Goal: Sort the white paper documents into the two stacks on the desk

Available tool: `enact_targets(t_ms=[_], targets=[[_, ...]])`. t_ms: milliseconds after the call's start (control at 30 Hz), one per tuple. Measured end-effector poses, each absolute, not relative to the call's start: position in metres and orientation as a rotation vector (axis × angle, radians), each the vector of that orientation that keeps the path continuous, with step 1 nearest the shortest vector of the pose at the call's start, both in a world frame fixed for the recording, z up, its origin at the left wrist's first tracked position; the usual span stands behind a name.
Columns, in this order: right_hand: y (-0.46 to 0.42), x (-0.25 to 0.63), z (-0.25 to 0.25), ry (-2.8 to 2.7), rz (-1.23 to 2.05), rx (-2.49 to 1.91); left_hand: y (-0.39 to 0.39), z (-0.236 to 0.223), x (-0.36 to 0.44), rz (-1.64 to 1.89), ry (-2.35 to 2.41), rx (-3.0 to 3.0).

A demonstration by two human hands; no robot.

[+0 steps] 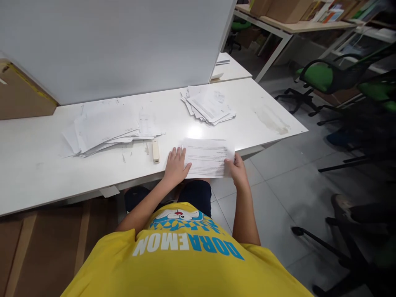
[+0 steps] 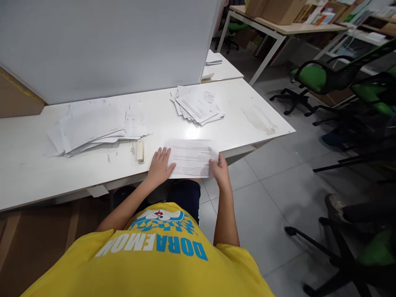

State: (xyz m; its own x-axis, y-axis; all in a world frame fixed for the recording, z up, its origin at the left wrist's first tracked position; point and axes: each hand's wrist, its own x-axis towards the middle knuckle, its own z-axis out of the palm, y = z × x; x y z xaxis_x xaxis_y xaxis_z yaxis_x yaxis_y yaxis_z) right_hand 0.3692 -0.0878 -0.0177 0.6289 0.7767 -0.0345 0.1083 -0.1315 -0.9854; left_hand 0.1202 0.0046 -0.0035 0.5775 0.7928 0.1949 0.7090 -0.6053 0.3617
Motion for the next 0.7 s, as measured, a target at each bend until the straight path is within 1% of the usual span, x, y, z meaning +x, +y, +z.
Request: enact_targets(t_ms=[100,300,433,567,700], targets=[[-0.090,0.368,-0.016,-0.827,0.531,-1.561,0.010,0.000,0.124,0.529,1.233,2.410],[-0.065,0.359,0.002,-0.818,0.339,-1.298,0.021,0.014,0.118,1.057,0.991,1.831],[-0.041,0.348,0.018,-0.797,0.346,-1.176,0.031,0.035,0.110,1.332,0.907,1.746],[-0.020,0.341,0.020,-0.789,0.417,-1.171,0.042,0.045,0.104,1.387,0.885,1.762],[-0.006,0.338,0.004,-0.763,0.497,-1.128,0.043,0.032,0.100,1.345,0.934,1.766]])
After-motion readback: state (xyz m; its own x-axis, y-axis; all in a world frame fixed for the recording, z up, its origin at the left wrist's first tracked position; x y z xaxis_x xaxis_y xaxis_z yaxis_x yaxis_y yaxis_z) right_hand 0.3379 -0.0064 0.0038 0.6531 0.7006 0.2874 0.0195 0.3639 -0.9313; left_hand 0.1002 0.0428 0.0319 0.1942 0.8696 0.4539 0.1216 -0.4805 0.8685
